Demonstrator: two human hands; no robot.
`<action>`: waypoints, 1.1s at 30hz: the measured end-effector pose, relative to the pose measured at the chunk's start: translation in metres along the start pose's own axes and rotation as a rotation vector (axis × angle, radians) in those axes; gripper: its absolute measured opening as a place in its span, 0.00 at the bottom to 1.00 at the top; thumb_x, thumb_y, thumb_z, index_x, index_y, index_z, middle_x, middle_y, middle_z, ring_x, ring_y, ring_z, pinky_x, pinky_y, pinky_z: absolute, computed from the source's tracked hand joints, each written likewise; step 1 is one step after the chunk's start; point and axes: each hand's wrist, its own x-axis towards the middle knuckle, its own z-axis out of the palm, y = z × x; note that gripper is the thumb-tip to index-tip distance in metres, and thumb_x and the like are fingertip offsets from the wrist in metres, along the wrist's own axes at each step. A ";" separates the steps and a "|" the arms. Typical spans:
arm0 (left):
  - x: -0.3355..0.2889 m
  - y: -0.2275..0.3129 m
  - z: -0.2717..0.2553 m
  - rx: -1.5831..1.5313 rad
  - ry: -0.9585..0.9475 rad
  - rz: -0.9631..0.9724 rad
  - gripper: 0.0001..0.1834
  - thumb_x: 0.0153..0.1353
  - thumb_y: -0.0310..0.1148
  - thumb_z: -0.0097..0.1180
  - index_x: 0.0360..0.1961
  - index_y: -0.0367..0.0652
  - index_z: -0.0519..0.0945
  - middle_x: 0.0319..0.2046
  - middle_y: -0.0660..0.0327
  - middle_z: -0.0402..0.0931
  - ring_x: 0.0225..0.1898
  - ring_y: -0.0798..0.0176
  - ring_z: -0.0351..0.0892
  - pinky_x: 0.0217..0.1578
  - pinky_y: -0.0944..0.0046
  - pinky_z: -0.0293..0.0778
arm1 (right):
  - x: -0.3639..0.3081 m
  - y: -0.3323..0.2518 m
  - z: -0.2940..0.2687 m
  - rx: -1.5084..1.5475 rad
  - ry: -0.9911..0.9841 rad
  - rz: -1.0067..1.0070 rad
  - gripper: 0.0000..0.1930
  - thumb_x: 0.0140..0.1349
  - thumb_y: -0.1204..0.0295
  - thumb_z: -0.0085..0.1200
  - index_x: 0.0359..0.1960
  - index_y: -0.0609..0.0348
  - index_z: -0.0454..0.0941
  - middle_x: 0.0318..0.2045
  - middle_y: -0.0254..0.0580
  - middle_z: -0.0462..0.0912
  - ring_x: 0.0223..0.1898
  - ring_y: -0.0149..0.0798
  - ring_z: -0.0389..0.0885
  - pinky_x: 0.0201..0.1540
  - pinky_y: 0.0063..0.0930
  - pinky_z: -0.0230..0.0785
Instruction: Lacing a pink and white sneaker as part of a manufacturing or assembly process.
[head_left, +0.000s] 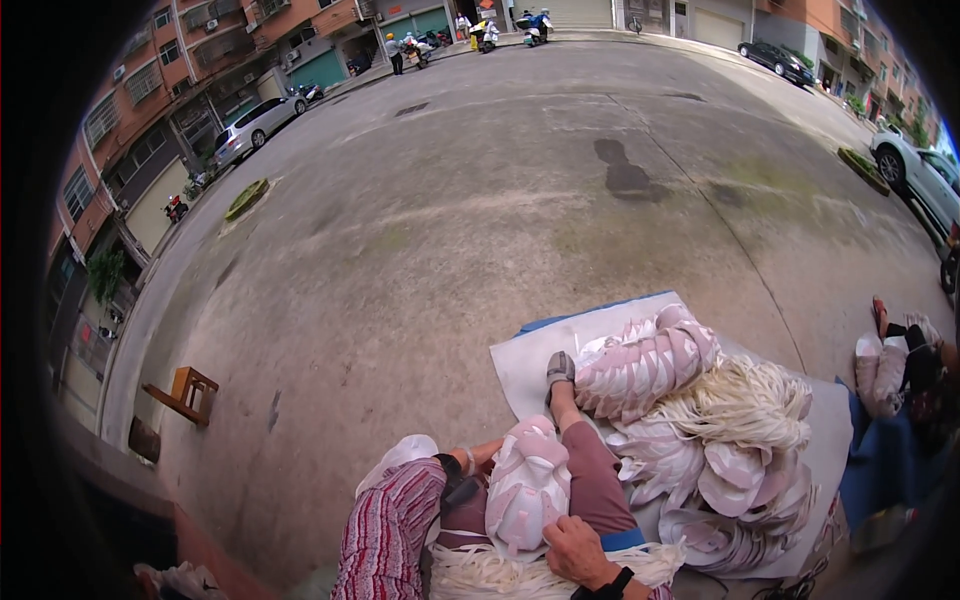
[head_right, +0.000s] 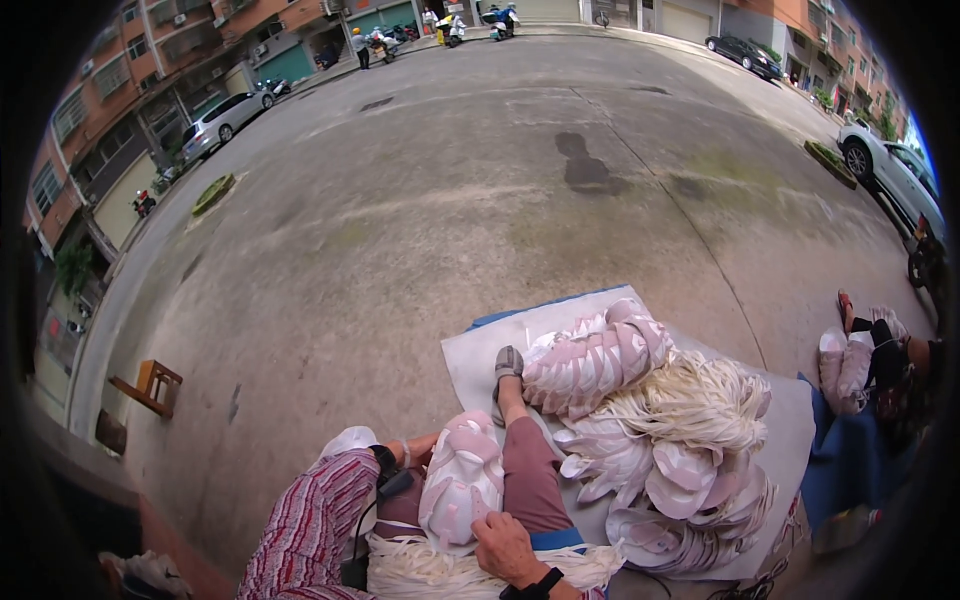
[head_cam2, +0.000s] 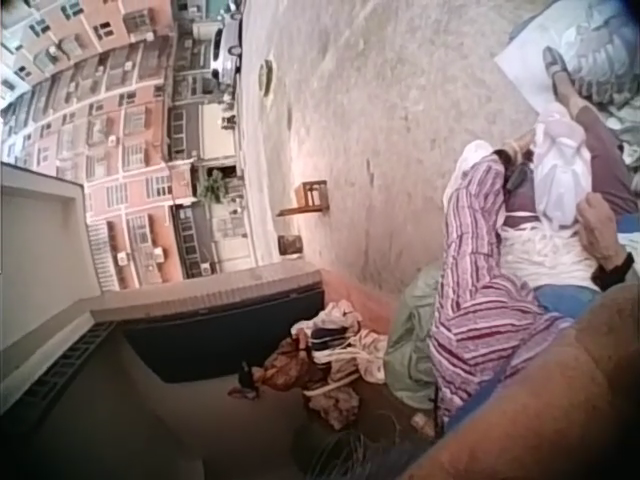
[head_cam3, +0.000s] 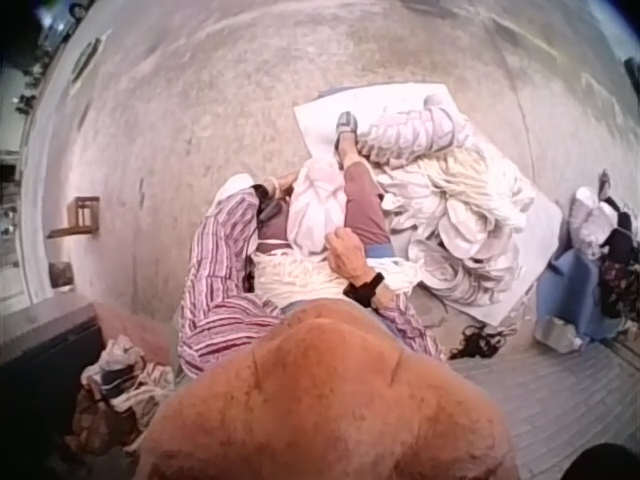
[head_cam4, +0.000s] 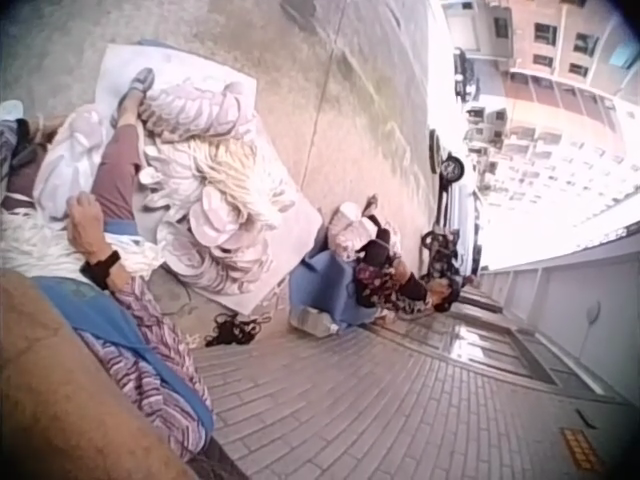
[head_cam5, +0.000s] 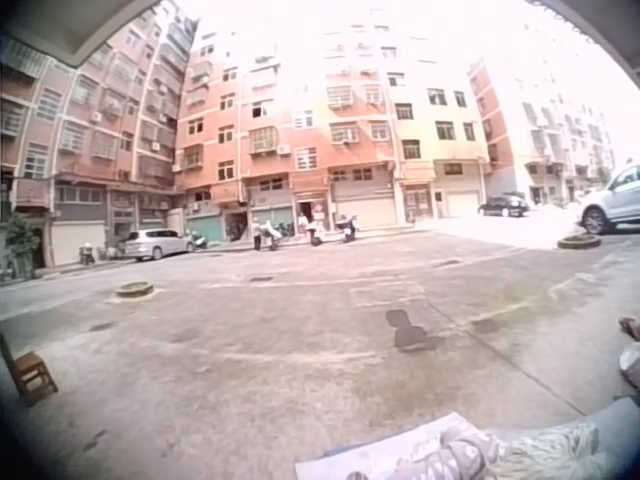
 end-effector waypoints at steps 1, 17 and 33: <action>-0.001 0.001 0.002 0.003 -0.003 -0.003 0.49 0.50 0.77 0.37 0.60 0.50 0.71 0.56 0.47 0.69 0.51 0.43 0.70 0.44 0.43 0.68 | 0.000 0.000 0.000 -0.002 -0.001 0.000 0.11 0.43 0.76 0.53 0.32 0.57 0.71 0.29 0.45 0.69 0.34 0.47 0.71 0.37 0.37 0.65; -0.019 0.006 0.018 -0.197 0.326 0.434 0.28 0.57 0.55 0.57 0.47 0.42 0.79 0.32 0.60 0.80 0.31 0.64 0.80 0.32 0.68 0.74 | -0.009 0.002 0.004 0.006 0.063 -0.030 0.11 0.40 0.77 0.55 0.29 0.58 0.69 0.28 0.45 0.69 0.33 0.47 0.71 0.35 0.39 0.65; -0.090 0.054 0.062 0.049 0.268 0.775 0.34 0.60 0.50 0.58 0.61 0.41 0.68 0.51 0.57 0.75 0.49 0.62 0.76 0.50 0.63 0.71 | -0.022 -0.002 0.011 -0.009 0.080 0.026 0.10 0.41 0.76 0.54 0.28 0.57 0.71 0.26 0.45 0.70 0.31 0.49 0.72 0.33 0.41 0.64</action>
